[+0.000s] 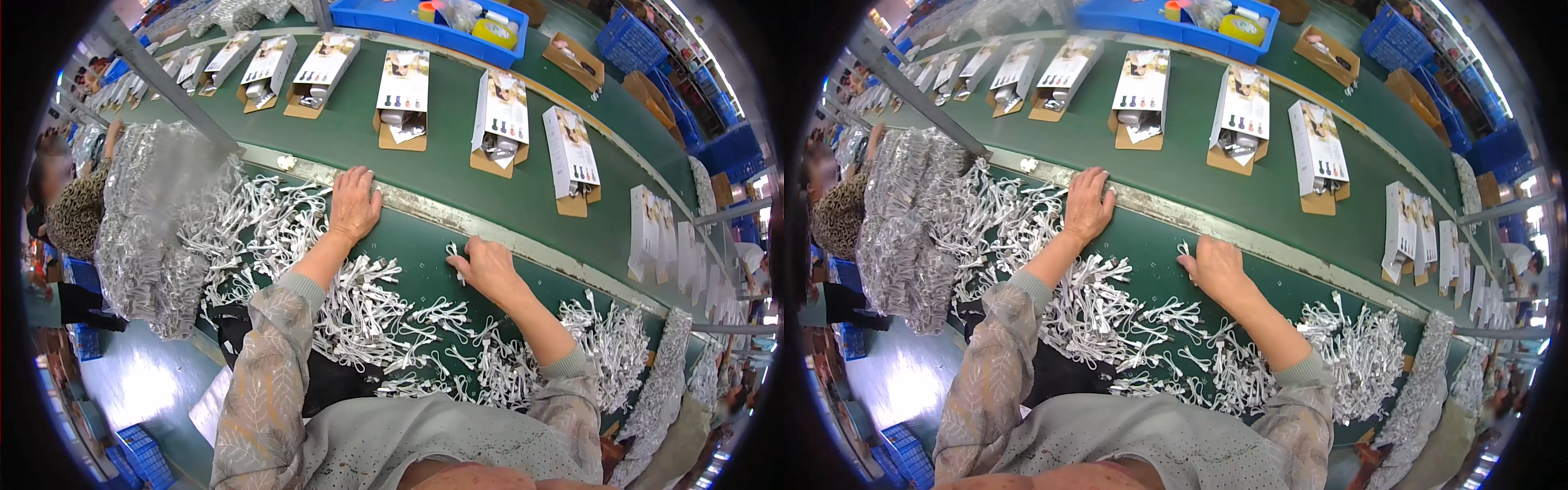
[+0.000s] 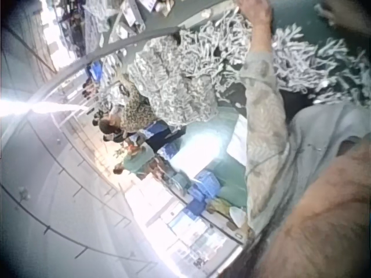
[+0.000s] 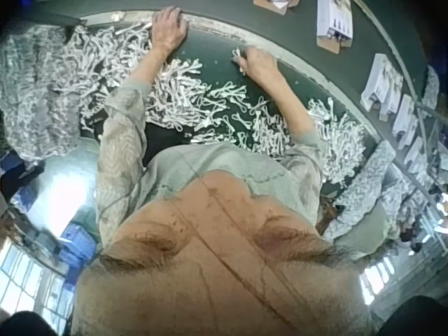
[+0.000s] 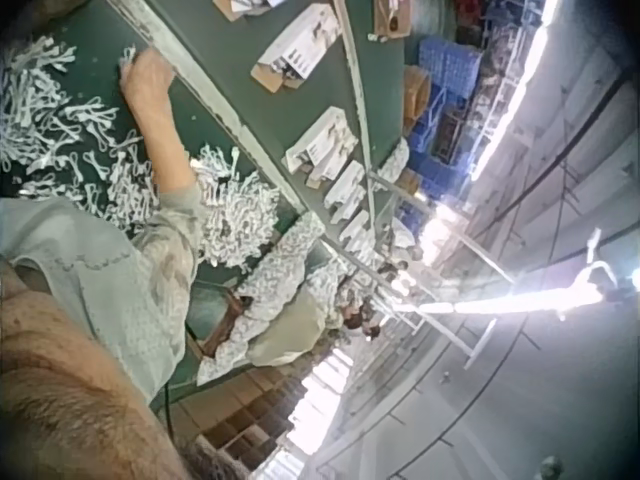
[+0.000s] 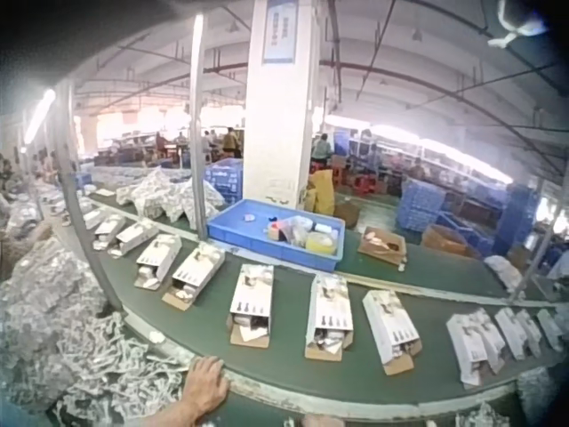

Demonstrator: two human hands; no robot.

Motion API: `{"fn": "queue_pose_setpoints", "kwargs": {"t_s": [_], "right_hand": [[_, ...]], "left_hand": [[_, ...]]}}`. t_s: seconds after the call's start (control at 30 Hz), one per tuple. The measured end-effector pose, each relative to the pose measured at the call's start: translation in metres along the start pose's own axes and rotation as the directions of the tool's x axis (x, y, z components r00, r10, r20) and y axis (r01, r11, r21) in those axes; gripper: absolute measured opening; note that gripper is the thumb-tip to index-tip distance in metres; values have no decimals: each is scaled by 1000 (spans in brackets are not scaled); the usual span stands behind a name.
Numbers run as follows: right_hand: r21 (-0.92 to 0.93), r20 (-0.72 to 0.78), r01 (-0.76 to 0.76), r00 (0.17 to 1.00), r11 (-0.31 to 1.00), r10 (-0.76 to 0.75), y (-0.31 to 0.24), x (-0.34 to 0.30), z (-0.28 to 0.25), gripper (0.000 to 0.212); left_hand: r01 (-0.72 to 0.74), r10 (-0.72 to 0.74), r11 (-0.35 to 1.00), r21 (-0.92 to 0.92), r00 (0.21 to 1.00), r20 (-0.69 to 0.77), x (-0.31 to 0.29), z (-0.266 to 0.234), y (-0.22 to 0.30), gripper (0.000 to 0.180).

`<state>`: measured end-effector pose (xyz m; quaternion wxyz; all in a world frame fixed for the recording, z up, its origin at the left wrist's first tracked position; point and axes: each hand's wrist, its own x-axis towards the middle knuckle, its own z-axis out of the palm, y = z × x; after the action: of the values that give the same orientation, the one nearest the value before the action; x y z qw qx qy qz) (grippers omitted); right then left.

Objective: The person picks up white USB cables from a pile, folds them, and places them into open product boxes on a conveyor belt.

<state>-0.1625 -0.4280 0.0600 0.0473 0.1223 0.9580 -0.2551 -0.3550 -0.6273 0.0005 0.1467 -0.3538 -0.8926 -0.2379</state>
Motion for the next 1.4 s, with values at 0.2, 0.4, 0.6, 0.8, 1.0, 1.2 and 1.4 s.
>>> {"fn": "queue_pose_setpoints", "kwargs": {"t_s": [0.2, 0.4, 0.6, 0.8, 1.0, 1.2, 1.4], "right_hand": [[44, 8, -4, 1000, 999, 3, -5, 5, 4, 22], [196, -352, -74, 926, 978, 140, 6, 126, -5, 26], [52, -585, -171, 793, 984, 169, 30, 185, -7, 26], [-50, -135, 297, 944, 954, -301, 7, 64, -15, 34], [88, 333, 258, 902, 962, -273, 0, -63, 3, 19], [225, 114, -8, 993, 974, -18, 0, -42, -11, 13], [132, -13, 178, 984, 975, -178, 2, -41, 6, 31]], "left_hand": [[-3, 2, 999, 38, 1000, 9, 1, -4, -5, 36], [2, -3, 999, 33, 1000, 19, -3, -4, -2, 35], [-44, 44, 999, -8, 999, 9, 1, 2, 5, 33], [-29, 30, 999, 21, 999, -15, 1, -4, -8, 32], [-30, 30, 999, 31, 999, -13, 2, 2, -3, 32], [-4, 4, 999, 40, 1000, 2, -2, 1, -4, 32], [-24, 24, 999, 21, 1000, 5, 0, 0, -2, 32]]}}
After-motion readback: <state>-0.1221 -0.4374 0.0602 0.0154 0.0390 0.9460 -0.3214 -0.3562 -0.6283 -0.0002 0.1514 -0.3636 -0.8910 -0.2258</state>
